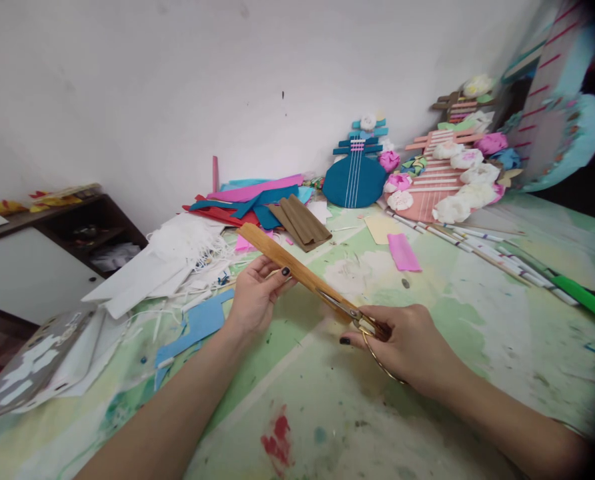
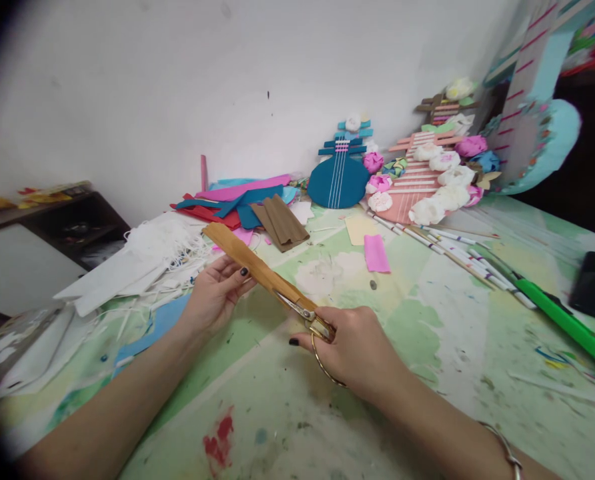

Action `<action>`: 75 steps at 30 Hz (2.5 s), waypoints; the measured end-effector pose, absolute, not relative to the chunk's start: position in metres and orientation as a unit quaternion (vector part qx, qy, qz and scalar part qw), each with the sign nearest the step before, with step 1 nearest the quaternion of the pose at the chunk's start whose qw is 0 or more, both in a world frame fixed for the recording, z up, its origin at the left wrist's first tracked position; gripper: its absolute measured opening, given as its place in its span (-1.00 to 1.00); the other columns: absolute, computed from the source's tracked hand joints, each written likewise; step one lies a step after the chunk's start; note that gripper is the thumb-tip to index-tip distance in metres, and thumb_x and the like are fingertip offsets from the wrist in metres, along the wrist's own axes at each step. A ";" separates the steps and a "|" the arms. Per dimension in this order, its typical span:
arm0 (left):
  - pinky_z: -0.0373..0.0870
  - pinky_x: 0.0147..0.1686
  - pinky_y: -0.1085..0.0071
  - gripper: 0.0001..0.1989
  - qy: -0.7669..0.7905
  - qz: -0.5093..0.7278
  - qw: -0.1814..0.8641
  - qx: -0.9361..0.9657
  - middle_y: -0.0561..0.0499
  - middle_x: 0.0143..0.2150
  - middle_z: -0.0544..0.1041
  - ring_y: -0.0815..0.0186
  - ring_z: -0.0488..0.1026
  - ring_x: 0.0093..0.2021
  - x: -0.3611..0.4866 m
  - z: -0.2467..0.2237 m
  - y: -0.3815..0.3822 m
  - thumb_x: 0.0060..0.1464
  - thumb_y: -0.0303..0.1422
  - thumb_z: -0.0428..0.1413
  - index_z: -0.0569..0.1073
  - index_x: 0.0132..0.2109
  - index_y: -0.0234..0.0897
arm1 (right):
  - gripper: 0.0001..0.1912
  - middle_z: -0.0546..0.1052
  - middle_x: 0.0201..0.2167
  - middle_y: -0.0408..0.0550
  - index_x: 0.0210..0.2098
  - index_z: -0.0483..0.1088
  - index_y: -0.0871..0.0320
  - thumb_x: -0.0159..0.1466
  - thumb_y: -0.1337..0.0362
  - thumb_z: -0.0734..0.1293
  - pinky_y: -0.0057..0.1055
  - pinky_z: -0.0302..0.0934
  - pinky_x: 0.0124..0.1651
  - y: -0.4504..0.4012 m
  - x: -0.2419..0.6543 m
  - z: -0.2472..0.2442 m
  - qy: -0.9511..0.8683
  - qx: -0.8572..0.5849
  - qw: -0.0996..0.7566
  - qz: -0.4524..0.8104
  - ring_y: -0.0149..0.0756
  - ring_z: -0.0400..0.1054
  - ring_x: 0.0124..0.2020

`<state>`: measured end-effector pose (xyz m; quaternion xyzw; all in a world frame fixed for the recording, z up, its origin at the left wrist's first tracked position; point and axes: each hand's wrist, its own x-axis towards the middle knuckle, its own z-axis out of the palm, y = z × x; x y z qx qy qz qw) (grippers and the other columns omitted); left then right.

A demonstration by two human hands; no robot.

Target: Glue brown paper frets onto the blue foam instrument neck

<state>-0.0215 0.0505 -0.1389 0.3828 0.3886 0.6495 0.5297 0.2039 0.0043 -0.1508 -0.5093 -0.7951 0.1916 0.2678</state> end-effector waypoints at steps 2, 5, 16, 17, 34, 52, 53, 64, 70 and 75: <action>0.53 -0.32 0.45 -0.65 0.392 0.642 0.534 0.385 0.01 -0.31 0.55 0.37 0.51 -0.33 -0.021 -0.139 0.050 -0.28 -0.46 0.35 0.47 -0.26 -0.36 | -0.56 0.20 -0.72 -0.22 -0.59 0.30 0.19 0.17 -0.04 0.33 -0.50 -0.13 -0.56 0.004 0.204 -0.150 -0.795 -0.509 0.271 0.190 -0.48 0.03 -0.65; 0.54 -0.33 0.44 -0.67 0.394 0.637 0.538 0.388 0.00 -0.33 0.55 0.37 0.51 -0.34 -0.021 -0.139 0.050 -0.29 -0.44 0.36 0.48 -0.29 -0.36 | -0.60 0.22 -0.72 -0.22 -0.55 0.35 0.18 0.16 -0.03 0.33 -0.50 -0.11 -0.56 0.003 0.205 -0.149 -0.795 -0.508 0.268 0.196 -0.47 0.06 -0.64; 0.54 -0.35 0.45 -0.68 0.386 0.629 0.538 0.407 0.02 -0.34 0.55 0.38 0.50 -0.35 -0.025 -0.142 0.052 -0.27 -0.43 0.36 0.48 -0.29 -0.34 | -0.64 0.25 -0.71 -0.22 -0.44 0.47 0.18 0.12 -0.02 0.36 -0.50 -0.08 -0.56 0.005 0.200 -0.148 -0.777 -0.524 0.258 0.234 -0.45 0.07 -0.63; 0.54 -0.35 0.45 -0.68 0.384 0.628 0.537 0.411 0.03 -0.34 0.55 0.38 0.50 -0.34 -0.025 -0.142 0.052 -0.27 -0.43 0.36 0.48 -0.29 -0.34 | -0.65 0.25 -0.71 -0.22 -0.42 0.47 0.18 0.12 -0.01 0.36 -0.50 -0.08 -0.56 0.005 0.200 -0.147 -0.775 -0.526 0.256 0.238 -0.45 0.07 -0.63; 0.52 -0.38 0.47 -0.67 0.393 0.638 0.512 0.420 0.02 -0.33 0.55 0.38 0.50 -0.34 -0.023 -0.139 0.049 -0.26 -0.41 0.35 0.49 -0.26 -0.33 | -0.72 0.32 -0.64 -0.30 -0.12 0.25 0.13 0.15 0.34 0.23 -0.52 -0.01 -0.54 0.002 0.198 -0.149 -0.777 -0.451 0.287 0.333 -0.46 0.19 -0.62; 0.53 -0.38 0.50 -0.66 0.393 0.631 0.539 0.397 0.02 -0.34 0.53 0.40 0.49 -0.35 -0.020 -0.137 0.046 -0.28 -0.43 0.37 0.48 -0.28 -0.37 | -0.78 0.25 -0.68 -0.29 -0.22 0.33 0.16 0.19 0.18 0.30 -0.54 -0.04 -0.58 0.004 0.203 -0.158 -0.777 -0.430 0.353 0.295 -0.50 0.07 -0.65; 0.53 -0.38 0.49 -0.66 0.393 0.628 0.539 0.400 0.02 -0.34 0.53 0.39 0.49 -0.35 -0.020 -0.138 0.046 -0.28 -0.43 0.37 0.48 -0.28 -0.37 | -0.78 0.25 -0.68 -0.29 -0.22 0.33 0.17 0.19 0.18 0.30 -0.54 -0.04 -0.59 0.004 0.203 -0.158 -0.777 -0.430 0.357 0.291 -0.50 0.06 -0.65; 0.53 -0.37 0.50 -0.68 0.387 0.619 0.549 0.407 0.04 -0.35 0.53 0.41 0.48 -0.35 -0.022 -0.139 0.046 -0.24 -0.44 0.35 0.49 -0.26 -0.36 | -0.77 0.24 -0.68 -0.28 -0.23 0.33 0.14 0.19 0.15 0.31 -0.53 -0.05 -0.60 0.004 0.204 -0.161 -0.770 -0.441 0.355 0.296 -0.49 0.07 -0.66; 0.53 -0.37 0.48 -0.66 0.386 0.612 0.557 0.408 0.02 -0.31 0.52 0.38 0.49 -0.32 -0.020 -0.139 0.046 -0.24 -0.43 0.35 0.48 -0.23 -0.36 | -0.82 0.24 -0.72 -0.33 -0.28 0.22 0.12 0.19 0.19 0.29 -0.53 -0.09 -0.60 0.003 0.200 -0.155 -0.776 -0.459 0.324 0.285 -0.49 0.07 -0.69; 0.53 -0.33 0.45 -0.66 0.378 0.612 0.548 0.425 0.01 -0.29 0.50 0.37 0.47 -0.29 -0.018 -0.139 0.044 -0.20 -0.43 0.33 0.47 -0.21 -0.36 | -0.77 0.24 -0.71 -0.33 -0.30 0.16 0.11 0.18 0.15 0.30 -0.53 -0.12 -0.60 0.003 0.199 -0.152 -0.758 -0.471 0.323 0.315 -0.48 0.05 -0.68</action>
